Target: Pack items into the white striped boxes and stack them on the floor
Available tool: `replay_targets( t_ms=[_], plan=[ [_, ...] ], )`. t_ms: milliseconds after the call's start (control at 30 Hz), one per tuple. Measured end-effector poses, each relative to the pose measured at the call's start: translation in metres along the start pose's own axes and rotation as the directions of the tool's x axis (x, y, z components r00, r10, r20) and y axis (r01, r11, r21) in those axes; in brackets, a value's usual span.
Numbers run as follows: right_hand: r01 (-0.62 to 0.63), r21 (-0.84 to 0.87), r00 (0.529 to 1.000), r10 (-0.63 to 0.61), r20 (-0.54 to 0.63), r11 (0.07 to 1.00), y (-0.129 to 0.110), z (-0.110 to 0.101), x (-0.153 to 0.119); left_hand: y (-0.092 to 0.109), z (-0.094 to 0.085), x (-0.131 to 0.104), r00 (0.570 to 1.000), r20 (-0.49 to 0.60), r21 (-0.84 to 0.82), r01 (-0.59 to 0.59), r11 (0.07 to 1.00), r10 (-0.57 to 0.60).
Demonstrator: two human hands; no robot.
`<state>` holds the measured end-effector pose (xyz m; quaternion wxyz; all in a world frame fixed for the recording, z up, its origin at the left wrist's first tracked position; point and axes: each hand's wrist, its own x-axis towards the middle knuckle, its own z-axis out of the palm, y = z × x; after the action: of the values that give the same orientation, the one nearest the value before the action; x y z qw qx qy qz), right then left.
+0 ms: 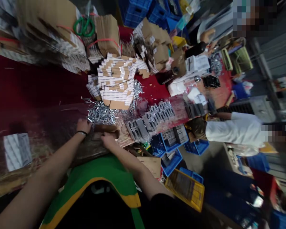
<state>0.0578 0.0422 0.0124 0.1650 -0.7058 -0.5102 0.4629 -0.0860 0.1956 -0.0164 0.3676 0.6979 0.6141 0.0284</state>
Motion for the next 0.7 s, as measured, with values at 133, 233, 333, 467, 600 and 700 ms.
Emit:
replay_targets(
  t_ms=[133,233,333,467,600,700],
  plan=[
    [0.048,-0.118,0.997,-0.054,-0.051,0.992,0.037,-0.036,-0.028,-0.004,0.009,0.023,1.0,0.018,0.027,-0.026,0.999,0.026],
    [-0.254,-0.13,0.861,0.163,-0.481,0.958,0.083,-0.106,-0.059,-0.013,0.009,0.012,0.999,-0.014,0.02,-0.035,0.999,0.035],
    [-0.57,-0.061,0.697,0.443,-0.564,0.82,0.128,-0.175,-0.071,-0.023,0.006,-0.027,0.989,-0.145,0.005,0.026,1.0,-0.025],
    [-0.614,-0.013,0.731,0.562,-0.387,0.789,0.152,-0.205,-0.067,-0.024,0.02,-0.105,0.95,-0.307,0.0,0.053,0.999,-0.05],
    [-0.336,0.5,0.809,0.517,-0.28,0.798,0.131,-0.158,-0.082,-0.014,0.045,-0.128,0.966,-0.134,-0.042,-0.23,0.972,0.223],
    [-0.099,0.656,0.91,0.335,-0.245,0.748,0.103,-0.096,-0.097,-0.015,0.051,-0.107,0.926,0.095,-0.131,-0.354,0.926,0.367]
  ],
)
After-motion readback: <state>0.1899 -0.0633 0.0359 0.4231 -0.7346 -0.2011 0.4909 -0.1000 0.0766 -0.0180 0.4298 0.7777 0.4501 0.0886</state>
